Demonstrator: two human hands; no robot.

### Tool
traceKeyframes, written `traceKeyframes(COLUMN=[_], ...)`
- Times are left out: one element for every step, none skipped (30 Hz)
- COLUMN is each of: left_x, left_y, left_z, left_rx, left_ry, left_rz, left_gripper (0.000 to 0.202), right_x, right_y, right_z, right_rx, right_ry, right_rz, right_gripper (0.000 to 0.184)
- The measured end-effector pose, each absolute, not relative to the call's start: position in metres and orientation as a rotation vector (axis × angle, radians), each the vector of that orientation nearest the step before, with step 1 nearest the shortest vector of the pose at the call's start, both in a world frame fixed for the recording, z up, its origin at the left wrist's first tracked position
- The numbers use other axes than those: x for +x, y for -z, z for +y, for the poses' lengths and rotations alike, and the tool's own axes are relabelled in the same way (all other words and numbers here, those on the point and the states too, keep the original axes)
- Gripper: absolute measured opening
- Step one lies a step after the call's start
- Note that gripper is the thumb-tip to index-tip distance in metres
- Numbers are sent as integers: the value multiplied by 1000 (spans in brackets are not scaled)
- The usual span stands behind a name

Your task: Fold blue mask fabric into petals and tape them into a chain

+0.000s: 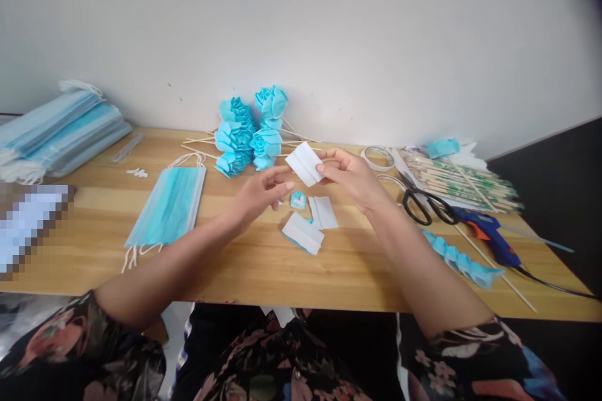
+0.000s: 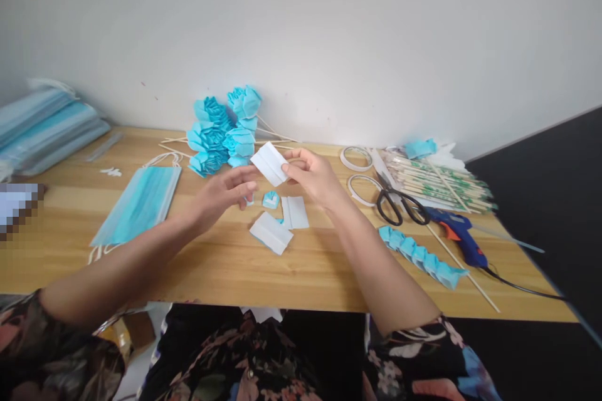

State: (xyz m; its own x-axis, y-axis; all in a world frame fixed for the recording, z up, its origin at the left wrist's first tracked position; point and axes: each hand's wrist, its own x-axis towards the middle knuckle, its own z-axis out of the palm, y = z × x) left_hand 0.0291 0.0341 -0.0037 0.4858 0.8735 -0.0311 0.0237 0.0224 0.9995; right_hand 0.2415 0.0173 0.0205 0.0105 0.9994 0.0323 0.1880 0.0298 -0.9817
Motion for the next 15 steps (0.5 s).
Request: traceKeyframes(left_x=[34,39,43,47,49,50,50,49,46,44,41,38,36,34,33], left_y=[1,-1,-2,-3,-2,-1,0,2,3,4,5,5,5,5,5], left_z=[35,36,37,39,40,41,42,43,44,44,44,45,45,45,45], left_rx=[1348,1298,1247,1204,1174,1165,1180,1212,1252,1291,1322,1341,1350,1354,1356], left_ry=[-786,-788,-809,-823,-838,-849,-857,-866,-880,-894,-908,-916,-920,-922,-923], left_rz=[827,817,826,839,852,861,866,868,873,882,891,900,907,910,907], left_gripper=[39,33,25,18,15,16,16,15,14,14,14,15,16,17,18], right_x=[239,237,236,235,235,236,237,240,243,247,251,255,260,264,268], right_y=[-24,-27,-28,-27,-25,-22,-18,-13,-7,-2,4,9,13,16,18], right_z=[17,16,16,15,15,15,15,15,14,14,13,12,10,9,7], right_rx=[-1323,-1320,-1319,-1319,-1320,-1325,-1335,-1347,-1362,-1381,-1405,-1447,-1514,-1604,-1702], right_ry=[-1090,-1091,-1083,-1067,-1048,-1025,-1006,-990,-983,-977,-966,-940,-891,-817,-723], right_rz=[-1389,-1421,-1443,-1453,-1452,-1443,-1428,-1411,-1399,-1395,-1407,-1439,-1497,-1584,-1688], right_gripper=[33,34,34,34,33,33,33,32,32,32,32,32,31,29,27])
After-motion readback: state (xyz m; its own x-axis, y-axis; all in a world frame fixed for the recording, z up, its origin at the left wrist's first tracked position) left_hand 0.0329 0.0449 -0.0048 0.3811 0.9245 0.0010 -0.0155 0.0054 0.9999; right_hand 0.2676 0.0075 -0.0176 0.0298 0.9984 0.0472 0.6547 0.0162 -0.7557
